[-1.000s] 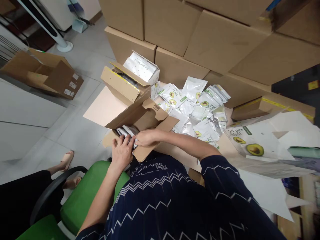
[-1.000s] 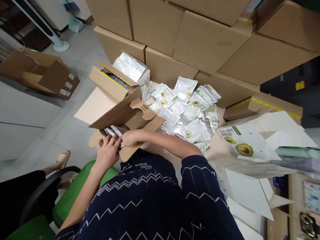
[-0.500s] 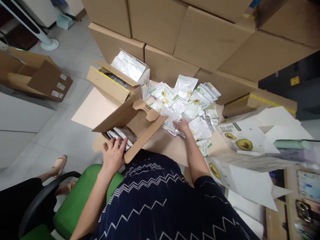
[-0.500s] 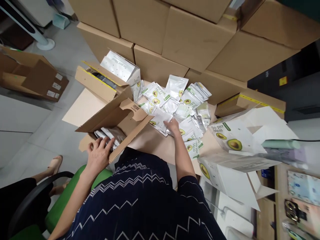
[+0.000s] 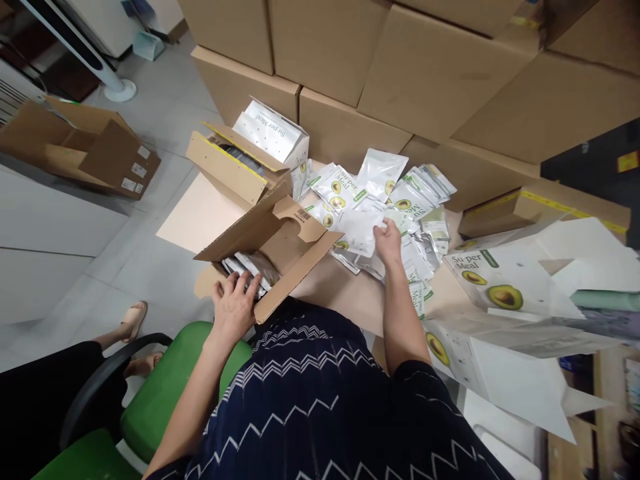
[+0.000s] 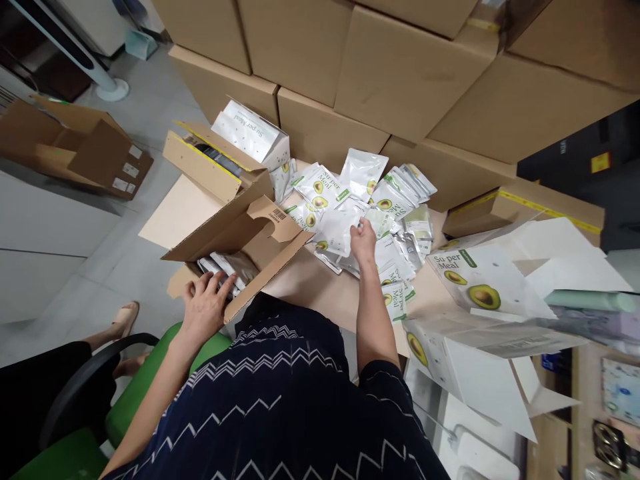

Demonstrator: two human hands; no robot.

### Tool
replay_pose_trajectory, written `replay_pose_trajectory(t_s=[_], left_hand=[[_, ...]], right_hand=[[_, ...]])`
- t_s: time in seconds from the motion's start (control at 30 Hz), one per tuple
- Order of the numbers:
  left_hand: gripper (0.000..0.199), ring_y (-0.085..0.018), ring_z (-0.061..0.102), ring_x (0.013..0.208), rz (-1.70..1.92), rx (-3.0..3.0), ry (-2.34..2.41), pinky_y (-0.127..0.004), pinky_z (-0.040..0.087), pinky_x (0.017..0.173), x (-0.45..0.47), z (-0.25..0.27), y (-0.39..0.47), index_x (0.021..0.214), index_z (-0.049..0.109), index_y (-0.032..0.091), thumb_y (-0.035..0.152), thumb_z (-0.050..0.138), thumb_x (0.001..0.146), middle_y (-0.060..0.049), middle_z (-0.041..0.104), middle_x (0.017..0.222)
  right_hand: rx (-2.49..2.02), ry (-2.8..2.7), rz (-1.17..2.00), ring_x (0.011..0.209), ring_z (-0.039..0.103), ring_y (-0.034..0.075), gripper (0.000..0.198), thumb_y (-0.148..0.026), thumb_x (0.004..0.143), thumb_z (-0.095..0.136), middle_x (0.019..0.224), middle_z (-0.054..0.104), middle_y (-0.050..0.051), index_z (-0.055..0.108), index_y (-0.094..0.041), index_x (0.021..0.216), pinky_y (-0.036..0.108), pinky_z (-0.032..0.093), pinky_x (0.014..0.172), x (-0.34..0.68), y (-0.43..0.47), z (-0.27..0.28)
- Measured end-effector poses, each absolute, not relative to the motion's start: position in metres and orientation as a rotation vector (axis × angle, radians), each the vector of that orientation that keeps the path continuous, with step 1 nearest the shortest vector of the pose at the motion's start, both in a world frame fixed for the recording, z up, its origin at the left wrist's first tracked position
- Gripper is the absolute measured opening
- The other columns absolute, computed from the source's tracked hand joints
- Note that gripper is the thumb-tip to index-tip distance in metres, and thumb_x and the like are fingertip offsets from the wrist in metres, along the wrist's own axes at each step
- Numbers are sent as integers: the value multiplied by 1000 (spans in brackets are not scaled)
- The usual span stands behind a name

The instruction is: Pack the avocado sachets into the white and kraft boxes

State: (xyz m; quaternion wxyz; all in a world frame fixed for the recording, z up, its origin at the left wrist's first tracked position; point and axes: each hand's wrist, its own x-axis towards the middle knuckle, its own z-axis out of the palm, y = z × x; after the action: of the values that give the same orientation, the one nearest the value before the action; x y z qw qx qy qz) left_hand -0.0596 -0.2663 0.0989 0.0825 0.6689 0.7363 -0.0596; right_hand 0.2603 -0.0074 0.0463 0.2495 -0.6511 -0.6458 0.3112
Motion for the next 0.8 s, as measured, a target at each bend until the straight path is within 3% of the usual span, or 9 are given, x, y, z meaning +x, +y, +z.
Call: replay_pose_trajectory(t_s=[0.17,0.33,0.47,0.63,0.8], left_hand=[[61,-41,40,137,-166,1989,2204,-67,27,110,-58,100,-266,150,49,20,19,44,89,-19,53,147],[60,-42,40,138,-128,1972,2203,-67,26,111,-58,98,-266,149,50,19,23,48,89,-19,53,147],[57,-41,39,138,-125,1969,2214,-66,27,111,-57,96,-267,148,52,19,22,45,91,-19,52,148],[59,-42,39,138,-155,1981,2211,-67,28,110,-56,97,-268,148,51,18,21,48,89,-21,50,149],[58,-42,37,142,-127,1972,2217,-67,26,113,-57,96,-270,147,52,18,22,49,88,-21,45,155]], right_hand=[[-1401,-1778,438,68,56,17,36,-44,99,44,71,57,0,66,-18,110,31,48,69,260,-24,152],[-1103,-1931,554,64,55,15,34,-43,103,45,71,58,-1,65,-23,121,28,45,63,211,-56,227],[-880,-2393,776,68,59,15,29,-31,103,43,79,66,1,65,-21,119,26,45,66,155,-68,223],[-783,-3010,729,86,68,24,30,-10,97,40,96,73,16,61,-9,118,31,47,74,80,-76,181],[-851,-3202,917,103,70,30,30,-8,93,48,111,73,22,61,-7,121,31,50,79,27,-73,141]])
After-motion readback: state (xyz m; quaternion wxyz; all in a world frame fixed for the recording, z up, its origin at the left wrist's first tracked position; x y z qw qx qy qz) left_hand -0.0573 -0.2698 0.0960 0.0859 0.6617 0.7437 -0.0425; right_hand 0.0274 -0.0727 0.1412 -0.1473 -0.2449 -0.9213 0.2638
